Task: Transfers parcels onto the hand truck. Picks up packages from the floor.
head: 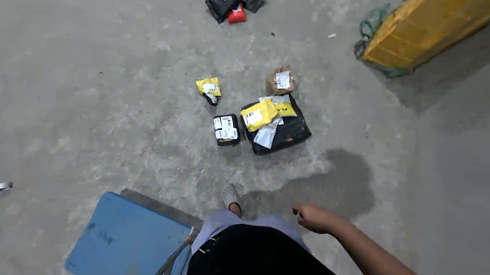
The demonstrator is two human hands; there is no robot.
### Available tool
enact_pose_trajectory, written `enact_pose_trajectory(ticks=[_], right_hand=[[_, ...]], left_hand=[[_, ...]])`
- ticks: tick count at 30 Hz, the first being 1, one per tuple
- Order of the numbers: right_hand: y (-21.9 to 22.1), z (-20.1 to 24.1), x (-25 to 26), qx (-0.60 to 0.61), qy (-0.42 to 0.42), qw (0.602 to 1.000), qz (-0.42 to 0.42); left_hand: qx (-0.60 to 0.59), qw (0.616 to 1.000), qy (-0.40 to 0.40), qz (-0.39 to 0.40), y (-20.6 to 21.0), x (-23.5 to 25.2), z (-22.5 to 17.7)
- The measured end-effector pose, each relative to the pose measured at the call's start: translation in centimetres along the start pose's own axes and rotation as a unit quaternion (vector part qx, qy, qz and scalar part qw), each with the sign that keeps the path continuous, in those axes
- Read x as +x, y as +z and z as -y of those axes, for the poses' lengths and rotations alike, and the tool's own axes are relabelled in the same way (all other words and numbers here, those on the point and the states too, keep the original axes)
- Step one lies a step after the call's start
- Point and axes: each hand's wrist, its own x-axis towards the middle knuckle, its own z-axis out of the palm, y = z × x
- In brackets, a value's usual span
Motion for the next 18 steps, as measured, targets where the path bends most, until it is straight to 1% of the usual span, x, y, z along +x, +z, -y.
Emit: enact_pose_trajectory(ticks=[2,4,7,9,11,13,15,18], right_hand=[[-4.1,-4.4,1.6,-0.003,0.014,1.0,0.0],[-9.5,-7.8,2.6,-0.012,0.017,1.0,0.001],[-19.2,-12.1,4.3,0.053,-0.009,0.998,-0.017],[-25.3,-16.1,6.6,0.105,-0.007,0.994,-0.025],[-30.6,-21.5,8.7,0.124,0.021,0.992,-0.024],[-36.2,-27.2,10.1,0.109,0.055,0.992,-0.029],[-39.5,-33.2,8.7,0.085,0.111,0.99,-0.003],[-43.2,-41.0,6.0,0.089,0.183,0.979,-0.014]], left_hand=[[0.001,1.0,-0.002,0.004,1.4,-0.5,-2.9],[-0.001,1.0,-0.014,-0.006,2.5,-1.5,-6.9],[0.002,0.999,-0.027,-0.023,5.0,-3.1,-13.0],[0.017,0.999,-0.033,-0.021,7.8,-5.8,-17.2],[0.021,0.999,-0.047,-0.015,12.1,-9.5,-21.0],[0.019,0.998,-0.055,-0.037,15.5,-11.1,-25.1],[0.026,0.996,-0.067,-0.056,19.4,-13.2,-28.0],[0.017,0.995,-0.074,-0.06,23.5,-16.1,-33.8]])
